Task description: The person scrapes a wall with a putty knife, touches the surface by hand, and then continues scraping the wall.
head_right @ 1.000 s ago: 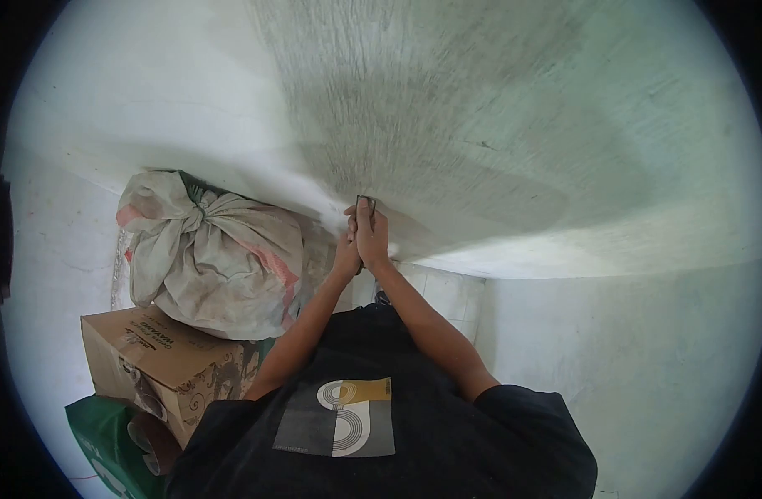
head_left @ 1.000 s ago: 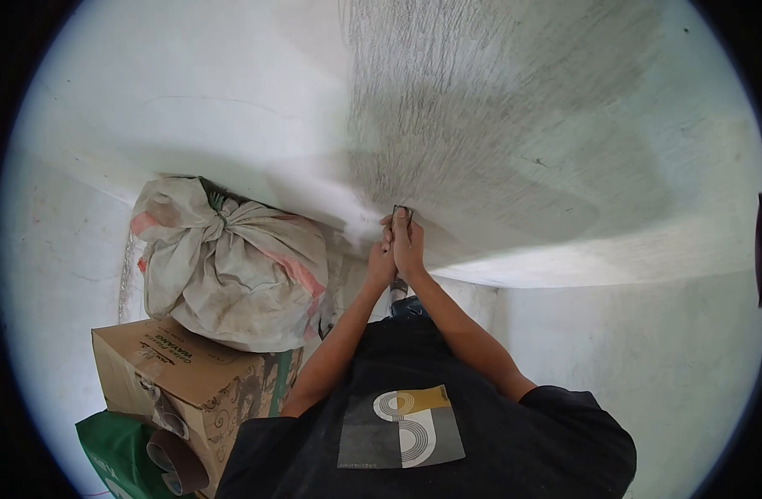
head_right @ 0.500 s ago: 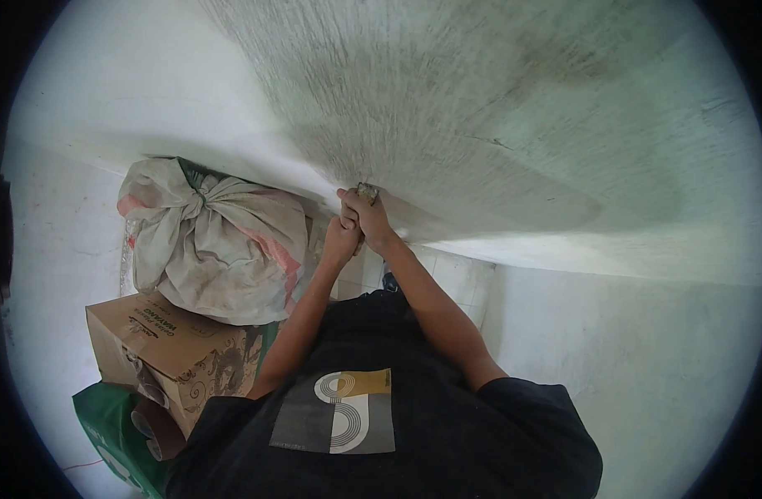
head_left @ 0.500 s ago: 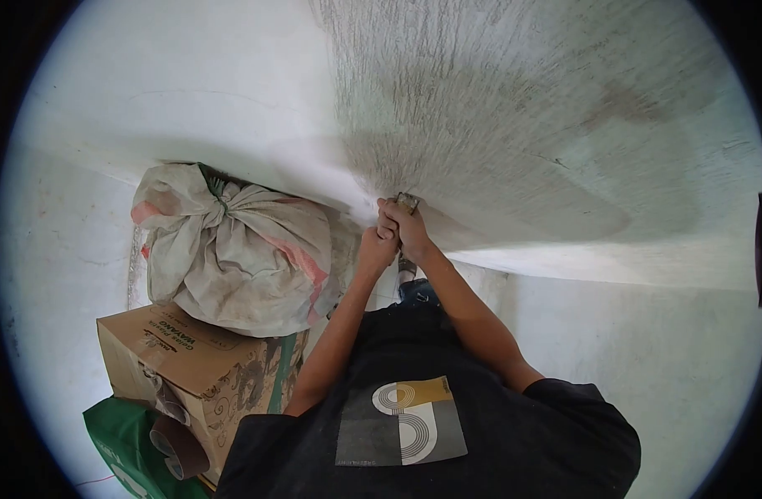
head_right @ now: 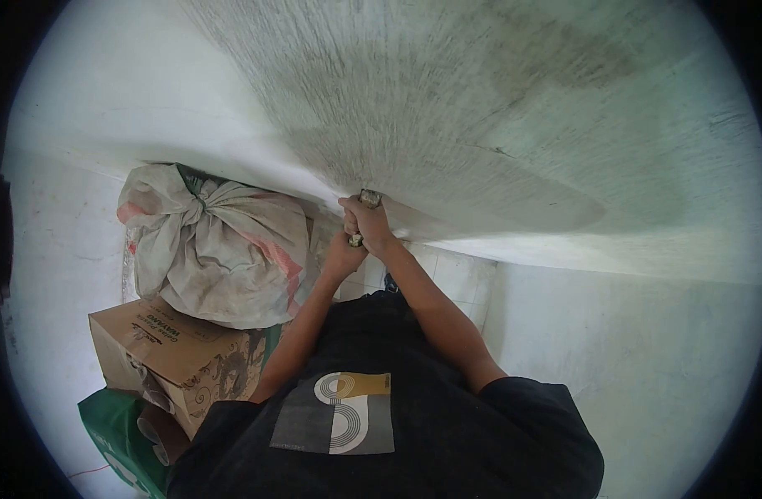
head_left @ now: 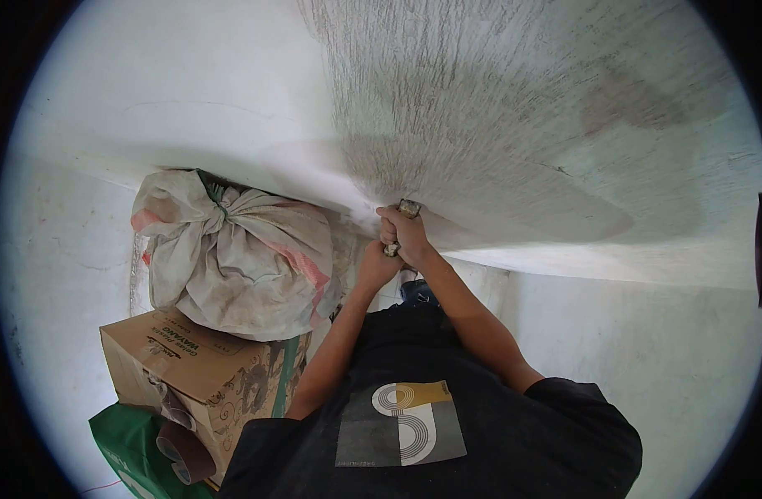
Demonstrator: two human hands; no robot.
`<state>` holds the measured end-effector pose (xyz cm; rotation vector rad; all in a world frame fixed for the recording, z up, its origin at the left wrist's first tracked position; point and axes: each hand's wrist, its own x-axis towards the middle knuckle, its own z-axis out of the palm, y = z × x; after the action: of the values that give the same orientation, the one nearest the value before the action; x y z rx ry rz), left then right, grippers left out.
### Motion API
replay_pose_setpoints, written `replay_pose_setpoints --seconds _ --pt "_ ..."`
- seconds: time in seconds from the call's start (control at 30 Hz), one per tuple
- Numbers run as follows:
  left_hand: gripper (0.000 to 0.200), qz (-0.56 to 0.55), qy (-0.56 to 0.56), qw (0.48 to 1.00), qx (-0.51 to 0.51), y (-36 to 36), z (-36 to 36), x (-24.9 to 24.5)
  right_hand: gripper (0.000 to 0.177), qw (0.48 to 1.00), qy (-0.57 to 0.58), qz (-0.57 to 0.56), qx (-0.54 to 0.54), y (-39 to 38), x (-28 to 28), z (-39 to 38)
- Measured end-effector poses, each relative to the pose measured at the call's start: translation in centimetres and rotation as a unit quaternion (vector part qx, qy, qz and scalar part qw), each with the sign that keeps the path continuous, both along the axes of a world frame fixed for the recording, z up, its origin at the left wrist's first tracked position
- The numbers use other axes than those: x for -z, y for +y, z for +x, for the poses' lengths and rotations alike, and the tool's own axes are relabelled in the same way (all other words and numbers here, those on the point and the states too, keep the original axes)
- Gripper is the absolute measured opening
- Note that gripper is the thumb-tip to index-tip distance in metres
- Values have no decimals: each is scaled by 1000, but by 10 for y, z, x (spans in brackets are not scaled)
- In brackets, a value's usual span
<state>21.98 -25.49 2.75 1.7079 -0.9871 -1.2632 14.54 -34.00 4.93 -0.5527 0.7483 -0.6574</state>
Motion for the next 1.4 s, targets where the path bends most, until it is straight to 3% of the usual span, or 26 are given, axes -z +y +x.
replay_pose_setpoints --seconds 0.03,0.17,0.23,0.43,0.53,0.6,0.7,0.87,0.97,1.03,1.17,1.23,1.33,1.4 --pt "35 -7 -49 998 -36 0 -2 8 37 1000 -1 0 2 1 1 0" --pt "36 32 -16 997 -64 1 -3 -13 34 999 45 -8 27 4 -11 5" --pt "36 -7 -58 996 -69 3 -4 -18 36 997 67 0 32 8 -10 5" --pt "37 -41 -46 994 -87 -3 -10 9 36 997 53 -46 27 -1 -1 3" --pt "36 -51 -11 996 -79 -4 -4 -12 35 996 63 -51 29 3 -16 6" --pt "36 -40 -26 996 -74 3 -7 -9 29 995 68 -68 39 4 -17 6" --pt "35 -48 -45 994 -83 3 -6 0 30 998 38 -22 39 5 -10 5" --pt "36 4 -13 999 -49 4 -3 11 32 996 72 -33 50 7 -11 7" --pt "37 -20 -22 998 -46 6 -4 22 33 996 69 -31 46 11 -1 4" --pt "38 -40 -80 992 -90 5 -10 22 33 997 54 -32 48 8 4 5" --pt "37 3 -37 998 -50 9 -6 21 32 996 77 13 52 12 3 5" --pt "37 1 -52 996 -70 6 -7 5 31 996 73 -28 41 11 8 3" --pt "42 16 -64 997 -38 4 -9 36 31 998 51 -11 32 7 30 -3" --pt "42 3 -42 998 -42 3 -8 35 32 997 65 -10 41 7 17 1"
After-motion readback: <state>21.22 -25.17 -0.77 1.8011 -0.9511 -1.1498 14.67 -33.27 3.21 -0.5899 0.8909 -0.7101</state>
